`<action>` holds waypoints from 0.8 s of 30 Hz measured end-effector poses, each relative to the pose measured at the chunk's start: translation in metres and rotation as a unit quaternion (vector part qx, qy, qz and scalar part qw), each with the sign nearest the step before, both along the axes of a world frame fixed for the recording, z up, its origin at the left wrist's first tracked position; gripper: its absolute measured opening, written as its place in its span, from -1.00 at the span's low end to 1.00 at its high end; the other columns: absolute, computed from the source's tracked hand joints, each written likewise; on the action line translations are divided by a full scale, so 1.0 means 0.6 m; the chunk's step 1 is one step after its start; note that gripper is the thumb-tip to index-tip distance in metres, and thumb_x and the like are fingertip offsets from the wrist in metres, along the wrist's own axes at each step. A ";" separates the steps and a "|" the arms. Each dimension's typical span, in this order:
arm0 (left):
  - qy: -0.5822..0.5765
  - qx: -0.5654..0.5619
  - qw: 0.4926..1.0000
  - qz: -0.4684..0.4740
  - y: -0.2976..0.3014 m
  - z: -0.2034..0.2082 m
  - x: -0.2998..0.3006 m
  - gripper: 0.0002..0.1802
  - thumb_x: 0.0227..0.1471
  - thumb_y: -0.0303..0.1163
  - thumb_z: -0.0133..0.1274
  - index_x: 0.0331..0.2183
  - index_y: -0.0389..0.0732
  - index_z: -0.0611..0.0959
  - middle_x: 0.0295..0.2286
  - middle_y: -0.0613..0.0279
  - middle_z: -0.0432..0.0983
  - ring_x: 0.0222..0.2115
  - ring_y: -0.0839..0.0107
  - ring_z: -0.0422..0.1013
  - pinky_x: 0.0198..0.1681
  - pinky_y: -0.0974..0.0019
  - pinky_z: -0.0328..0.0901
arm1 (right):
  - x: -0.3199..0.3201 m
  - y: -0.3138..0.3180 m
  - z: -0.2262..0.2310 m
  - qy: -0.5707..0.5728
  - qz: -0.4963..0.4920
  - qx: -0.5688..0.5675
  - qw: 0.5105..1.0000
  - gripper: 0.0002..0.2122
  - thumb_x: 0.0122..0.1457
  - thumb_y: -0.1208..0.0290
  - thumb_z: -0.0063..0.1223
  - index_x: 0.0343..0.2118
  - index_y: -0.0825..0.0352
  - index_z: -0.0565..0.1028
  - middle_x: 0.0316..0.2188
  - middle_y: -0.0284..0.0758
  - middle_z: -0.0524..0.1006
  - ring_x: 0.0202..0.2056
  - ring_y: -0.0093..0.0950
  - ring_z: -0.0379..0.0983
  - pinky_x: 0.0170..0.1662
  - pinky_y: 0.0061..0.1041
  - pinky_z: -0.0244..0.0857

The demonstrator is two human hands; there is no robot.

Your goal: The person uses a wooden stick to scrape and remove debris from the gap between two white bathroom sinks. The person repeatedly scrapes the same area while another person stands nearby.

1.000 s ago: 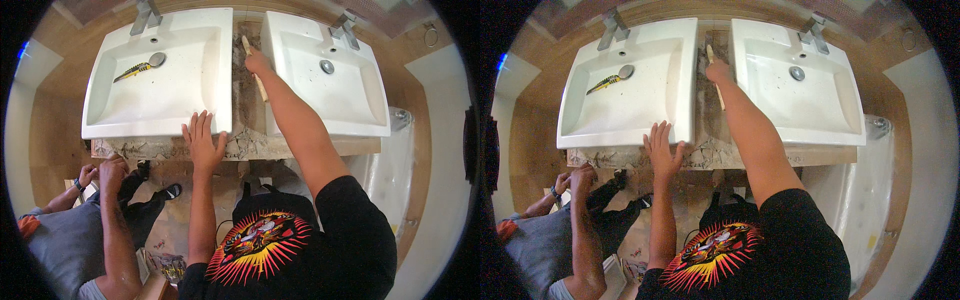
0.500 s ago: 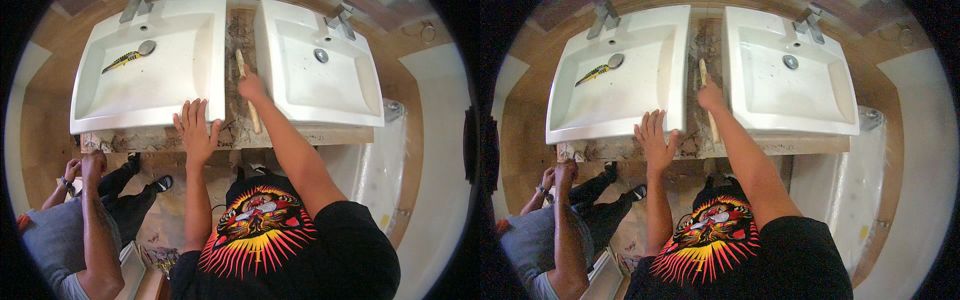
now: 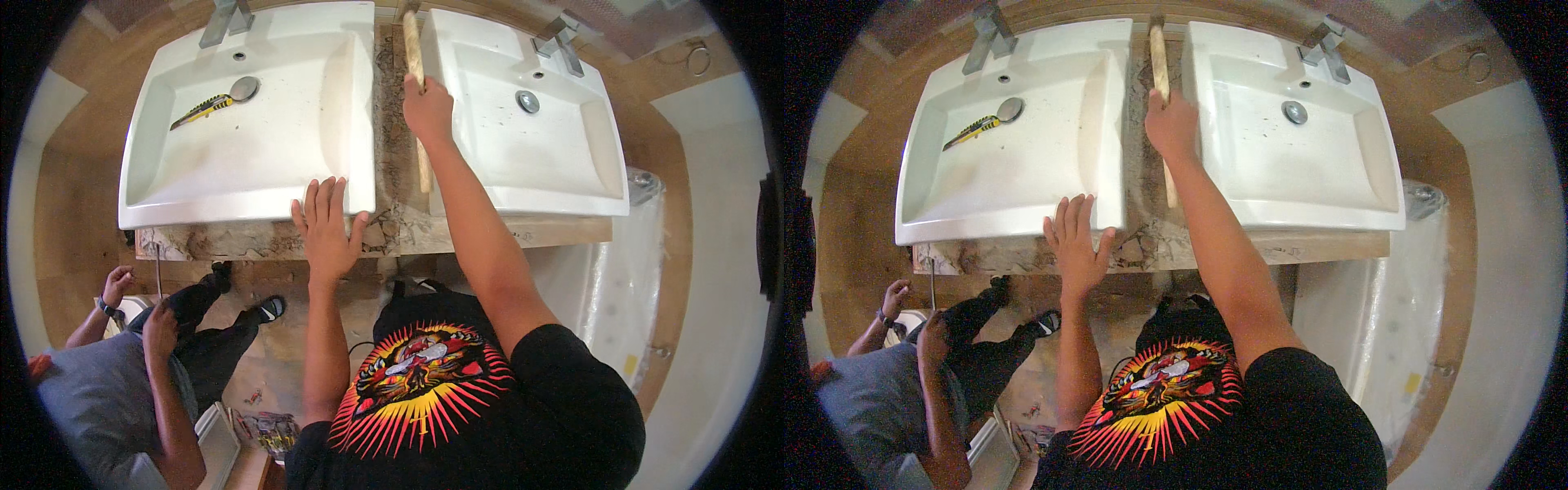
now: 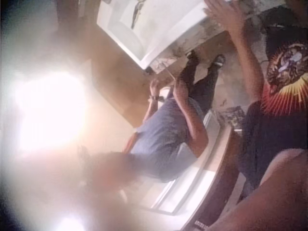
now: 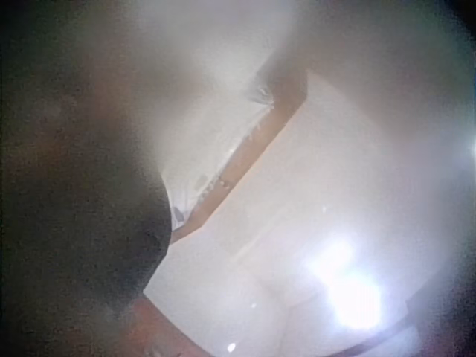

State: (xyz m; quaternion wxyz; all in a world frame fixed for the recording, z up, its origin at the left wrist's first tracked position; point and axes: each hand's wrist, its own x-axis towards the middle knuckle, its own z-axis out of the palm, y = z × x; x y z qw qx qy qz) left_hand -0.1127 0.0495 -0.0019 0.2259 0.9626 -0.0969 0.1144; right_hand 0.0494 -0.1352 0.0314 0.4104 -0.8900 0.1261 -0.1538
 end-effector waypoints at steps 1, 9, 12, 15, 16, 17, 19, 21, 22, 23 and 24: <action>0.001 0.001 1.000 0.000 0.000 -0.001 0.001 -0.41 0.03 -0.08 -0.11 0.05 -0.15 0.29 0.02 0.16 0.18 0.14 0.18 -0.06 0.18 -0.07 -0.35 | 0.006 0.002 -0.005 -0.063 -0.002 0.037 0.997 -0.65 0.14 0.22 -0.13 -0.42 0.51 0.43 -0.52 0.08 0.46 -0.40 0.00 0.43 -0.32 -0.14 0.28; 0.016 0.009 1.000 -0.003 -0.002 -0.004 0.005 -0.38 0.06 0.02 -0.18 0.06 -0.15 0.28 0.05 0.14 0.15 0.16 0.16 -0.09 0.18 -0.07 -0.41 | 0.026 0.005 -0.140 0.223 -0.049 0.047 0.973 -0.63 0.08 0.21 -0.04 -0.44 0.56 0.47 -0.44 0.08 0.49 -0.35 -0.07 0.47 -0.25 -0.18 0.32; 0.019 0.008 1.000 0.000 -0.004 -0.003 0.001 -0.39 0.04 -0.01 -0.15 0.06 -0.15 0.29 0.05 0.15 0.16 0.15 0.17 -0.08 0.18 -0.07 -0.40 | 0.034 -0.006 -0.155 0.263 -0.035 0.088 0.960 -0.64 0.08 0.23 -0.03 -0.44 0.58 0.46 -0.48 0.04 0.50 -0.44 -0.14 0.50 -0.33 -0.22 0.35; 0.003 0.001 1.000 0.004 -0.005 -0.002 0.003 -0.40 0.01 -0.06 -0.09 0.05 -0.15 0.31 0.03 0.17 0.17 0.14 0.16 -0.06 0.17 -0.05 -0.37 | 0.025 -0.007 -0.147 0.284 -0.024 0.176 0.942 -0.62 0.09 0.23 -0.05 -0.43 0.59 0.46 -0.54 0.00 0.50 -0.56 -0.21 0.49 -0.45 -0.27 0.35; 0.003 -0.005 1.000 0.004 -0.005 -0.002 0.003 -0.40 0.01 -0.06 -0.09 0.05 -0.15 0.31 0.03 0.18 0.17 0.14 0.17 -0.06 0.17 -0.05 -0.37 | 0.016 -0.004 -0.143 0.269 -0.022 0.204 0.941 -0.61 0.09 0.22 -0.06 -0.43 0.60 0.45 -0.56 -0.02 0.50 -0.60 -0.24 0.48 -0.49 -0.29 0.35; -0.002 -0.009 1.000 0.000 -0.005 -0.002 0.003 -0.40 0.01 -0.06 -0.09 0.05 -0.14 0.31 0.03 0.18 0.18 0.14 0.17 -0.06 0.17 -0.05 -0.37 | 0.003 0.001 -0.142 0.294 -0.031 0.230 0.927 -0.60 0.12 0.20 -0.10 -0.41 0.58 0.44 -0.59 -0.07 0.47 -0.63 -0.28 0.43 -0.54 -0.31 0.31; 0.001 -0.001 1.000 0.001 -0.006 0.000 0.003 -0.39 0.01 -0.05 -0.10 0.05 -0.13 0.30 0.03 0.18 0.17 0.14 0.19 -0.06 0.18 -0.04 -0.36 | -0.023 0.010 -0.142 0.326 -0.063 0.277 0.902 -0.58 0.18 0.15 -0.16 -0.39 0.55 0.41 -0.67 -0.18 0.41 -0.68 -0.38 0.34 -0.65 -0.36 0.24; -0.009 0.005 1.000 0.003 -0.006 0.004 0.002 -0.41 0.01 -0.05 -0.09 0.04 -0.13 0.32 0.02 0.18 0.20 0.13 0.21 -0.03 0.17 -0.02 -0.32 | -0.046 0.014 -0.148 0.279 -0.064 0.217 0.933 -0.52 0.17 0.11 -0.18 -0.40 0.61 0.42 -0.63 -0.09 0.45 -0.65 -0.29 0.41 -0.58 -0.31 0.29; -0.019 0.008 1.000 0.005 -0.006 0.007 0.002 -0.42 0.01 -0.05 -0.08 0.02 -0.13 0.34 0.00 0.18 0.23 0.11 0.21 0.00 0.16 -0.01 -0.28 | -0.054 0.015 -0.152 0.285 -0.067 0.191 0.937 -0.49 0.17 0.09 -0.19 -0.41 0.65 0.43 -0.61 -0.04 0.47 -0.63 -0.24 0.45 -0.54 -0.29 0.32; -0.032 0.012 0.999 0.005 -0.003 0.011 0.003 -0.44 0.00 -0.05 -0.07 0.00 -0.14 0.37 -0.01 0.18 0.25 0.10 0.22 0.03 0.15 -0.01 -0.25 | -0.059 0.014 -0.156 0.277 -0.066 0.198 0.938 -0.47 0.18 0.08 -0.21 -0.40 0.65 0.42 -0.60 -0.03 0.47 -0.63 -0.23 0.45 -0.54 -0.28 0.32; -0.034 0.011 0.999 0.006 0.000 0.015 0.008 -0.48 -0.01 -0.07 -0.05 -0.05 -0.15 0.41 -0.07 0.18 0.31 0.05 0.23 0.10 0.13 0.02 -0.19 | -0.061 0.012 -0.161 0.277 -0.065 0.208 0.936 -0.46 0.18 0.06 -0.23 -0.39 0.66 0.41 -0.59 -0.02 0.47 -0.63 -0.22 0.45 -0.54 -0.27 0.32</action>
